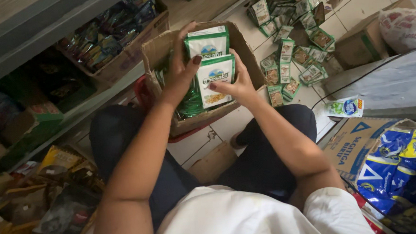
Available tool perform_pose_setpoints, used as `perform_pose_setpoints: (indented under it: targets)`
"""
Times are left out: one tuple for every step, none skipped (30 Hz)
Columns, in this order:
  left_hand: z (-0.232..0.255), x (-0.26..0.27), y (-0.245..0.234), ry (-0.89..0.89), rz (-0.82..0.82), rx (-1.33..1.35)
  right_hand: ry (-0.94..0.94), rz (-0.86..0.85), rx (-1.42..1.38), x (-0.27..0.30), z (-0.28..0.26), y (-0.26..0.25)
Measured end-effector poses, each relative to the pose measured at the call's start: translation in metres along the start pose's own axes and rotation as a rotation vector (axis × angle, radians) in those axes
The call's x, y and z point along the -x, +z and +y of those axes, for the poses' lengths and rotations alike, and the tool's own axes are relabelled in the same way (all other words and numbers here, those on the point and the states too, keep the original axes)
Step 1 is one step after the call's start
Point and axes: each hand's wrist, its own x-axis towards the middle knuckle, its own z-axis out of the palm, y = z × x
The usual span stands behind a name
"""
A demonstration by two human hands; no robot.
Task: The person sits on the floor and organizes small green boxes by picking them up from a pile on the floor and placing them into a cardboard box. The person repeatedly picks up boxes, sometimes stacking them, and arranges them inside the box.
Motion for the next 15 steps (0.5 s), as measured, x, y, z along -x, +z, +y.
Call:
perform_pose_setpoints:
  targets:
    - [-0.001, 0.0, 0.005, -0.016, 0.004, 0.036, -0.028, 0.037, 0.051, -0.001, -0.004, 0.004]
    - [-0.003, -0.002, 0.011, 0.021, -0.004, 0.133, -0.055, 0.072, 0.102, -0.002, -0.007, 0.008]
    - [-0.005, -0.004, 0.019, 0.058, -0.011, 0.23, -0.081, 0.092, 0.119, -0.005, -0.01, 0.011]
    - [-0.008, -0.003, 0.024, 0.09, -0.02, 0.327, -0.103, 0.114, 0.134, -0.007, -0.012, 0.014]
    - [-0.009, -0.001, 0.027, 0.052, 0.006, 0.349, -0.124, 0.136, 0.148, -0.008, -0.012, 0.016]
    - [-0.011, -0.003, 0.028, 0.022, 0.03, 0.371, -0.326, 0.196, 0.426, -0.011, -0.013, 0.016]
    - [-0.012, -0.004, 0.029, -0.008, 0.054, 0.393, -0.528, 0.251, 0.704, -0.015, -0.012, 0.015]
    - [-0.013, -0.003, 0.03, -0.008, 0.062, 0.41, -0.724, 0.303, 0.983, -0.016, -0.009, 0.012]
    - [-0.015, -0.001, 0.03, -0.007, 0.07, 0.427, -0.495, 0.232, 0.676, -0.015, -0.003, 0.01]
    - [-0.016, 0.0, 0.03, -0.006, 0.078, 0.442, -0.268, 0.157, 0.368, -0.015, 0.004, 0.007]
    - [-0.017, 0.001, 0.03, 0.076, 0.149, 0.051, -0.04, 0.076, 0.06, -0.015, 0.011, 0.003]
    - [-0.018, 0.002, 0.03, 0.156, 0.214, -0.34, 0.049, 0.095, 0.017, -0.015, 0.019, -0.003]
    - [-0.019, 0.003, 0.029, 0.233, 0.273, -0.731, 0.139, 0.112, -0.027, -0.016, 0.027, -0.01]
    - [-0.02, 0.001, 0.029, 0.127, 0.218, -0.602, 0.229, 0.134, -0.071, -0.016, 0.034, -0.016]
    - [-0.021, -0.002, 0.029, 0.024, 0.159, -0.47, 0.267, 0.124, -0.126, -0.018, 0.04, -0.023]
